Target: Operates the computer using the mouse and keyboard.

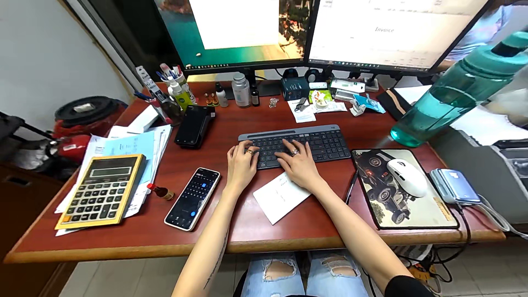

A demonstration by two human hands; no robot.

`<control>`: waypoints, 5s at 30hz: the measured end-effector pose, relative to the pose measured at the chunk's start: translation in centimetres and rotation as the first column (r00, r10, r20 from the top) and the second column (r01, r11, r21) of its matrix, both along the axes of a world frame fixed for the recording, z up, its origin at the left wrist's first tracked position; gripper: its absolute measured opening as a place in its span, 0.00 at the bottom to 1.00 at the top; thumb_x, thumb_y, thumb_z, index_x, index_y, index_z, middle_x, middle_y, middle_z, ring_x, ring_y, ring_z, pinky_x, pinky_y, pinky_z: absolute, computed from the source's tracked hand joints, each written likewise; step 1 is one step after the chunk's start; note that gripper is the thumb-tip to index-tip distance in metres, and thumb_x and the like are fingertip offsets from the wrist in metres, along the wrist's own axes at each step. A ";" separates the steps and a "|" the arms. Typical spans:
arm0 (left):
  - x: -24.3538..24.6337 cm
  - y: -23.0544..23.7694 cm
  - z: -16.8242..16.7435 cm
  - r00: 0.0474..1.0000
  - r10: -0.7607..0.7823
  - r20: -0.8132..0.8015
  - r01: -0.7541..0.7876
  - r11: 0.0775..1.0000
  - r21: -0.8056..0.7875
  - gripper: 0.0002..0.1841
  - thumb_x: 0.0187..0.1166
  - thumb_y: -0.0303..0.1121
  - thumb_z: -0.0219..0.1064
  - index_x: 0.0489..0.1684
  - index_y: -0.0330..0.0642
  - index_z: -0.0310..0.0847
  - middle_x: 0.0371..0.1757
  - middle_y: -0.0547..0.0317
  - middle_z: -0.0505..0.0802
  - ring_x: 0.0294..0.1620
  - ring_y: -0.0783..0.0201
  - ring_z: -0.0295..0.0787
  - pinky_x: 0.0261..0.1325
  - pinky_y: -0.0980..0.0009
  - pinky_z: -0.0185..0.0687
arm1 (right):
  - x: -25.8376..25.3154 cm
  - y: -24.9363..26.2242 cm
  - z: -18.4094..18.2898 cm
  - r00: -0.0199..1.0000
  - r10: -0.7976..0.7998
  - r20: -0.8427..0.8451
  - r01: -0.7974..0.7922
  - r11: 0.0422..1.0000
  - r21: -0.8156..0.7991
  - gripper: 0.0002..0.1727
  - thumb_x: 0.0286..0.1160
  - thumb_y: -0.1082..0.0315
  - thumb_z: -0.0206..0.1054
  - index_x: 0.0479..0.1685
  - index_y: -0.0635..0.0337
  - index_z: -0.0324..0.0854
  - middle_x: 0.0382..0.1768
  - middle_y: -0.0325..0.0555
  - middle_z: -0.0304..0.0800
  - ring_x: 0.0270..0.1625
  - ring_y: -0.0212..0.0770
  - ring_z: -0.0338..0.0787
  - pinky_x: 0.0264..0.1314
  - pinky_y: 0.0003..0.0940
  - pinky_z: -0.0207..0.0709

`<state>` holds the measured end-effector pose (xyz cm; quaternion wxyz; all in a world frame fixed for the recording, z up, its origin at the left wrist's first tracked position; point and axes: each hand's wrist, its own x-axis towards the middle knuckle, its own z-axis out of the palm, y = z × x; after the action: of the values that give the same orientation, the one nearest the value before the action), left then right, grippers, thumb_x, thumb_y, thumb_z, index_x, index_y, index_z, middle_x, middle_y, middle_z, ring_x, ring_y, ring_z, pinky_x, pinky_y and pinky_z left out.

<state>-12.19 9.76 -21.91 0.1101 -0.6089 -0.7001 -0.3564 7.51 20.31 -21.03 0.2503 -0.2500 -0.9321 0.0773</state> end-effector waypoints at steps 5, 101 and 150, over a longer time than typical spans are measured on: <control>-0.4 0.2 -0.2 1.000 -0.011 0.024 0.011 1.000 0.001 0.14 0.87 0.34 0.61 0.56 0.37 0.90 0.69 0.42 0.87 0.71 0.42 0.84 0.79 0.36 0.64 | 1.3 0.8 1.7 0.986 -0.065 -0.156 0.068 0.998 0.014 0.22 0.92 0.54 0.51 0.70 0.47 0.86 0.84 0.51 0.73 0.89 0.63 0.65 0.87 0.76 0.46; -0.4 -0.9 -0.5 0.997 0.078 0.020 -0.079 0.992 0.101 0.12 0.81 0.27 0.61 0.50 0.32 0.89 0.41 0.45 0.96 0.45 0.49 0.94 0.70 0.41 0.75 | 28.7 3.8 -1.7 0.826 -0.548 -0.132 0.559 0.826 0.067 0.22 0.83 0.58 0.60 0.70 0.57 0.84 0.75 0.68 0.79 0.75 0.76 0.77 0.63 0.73 0.75; 0.5 -0.6 -0.8 0.978 -0.126 -0.166 0.118 0.991 -0.056 0.16 0.76 0.32 0.60 0.51 0.51 0.97 0.69 0.47 0.89 0.73 0.41 0.80 0.81 0.30 0.51 | 2.1 3.9 -0.4 0.962 -0.270 -0.052 0.258 0.952 -0.164 0.21 0.87 0.67 0.54 0.72 0.54 0.84 0.77 0.65 0.78 0.84 0.66 0.71 0.87 0.69 0.55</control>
<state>-11.73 9.12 -22.70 0.1328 -0.6811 -0.6576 -0.2933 9.65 24.20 -21.42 0.2725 -0.3880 -0.8715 0.1248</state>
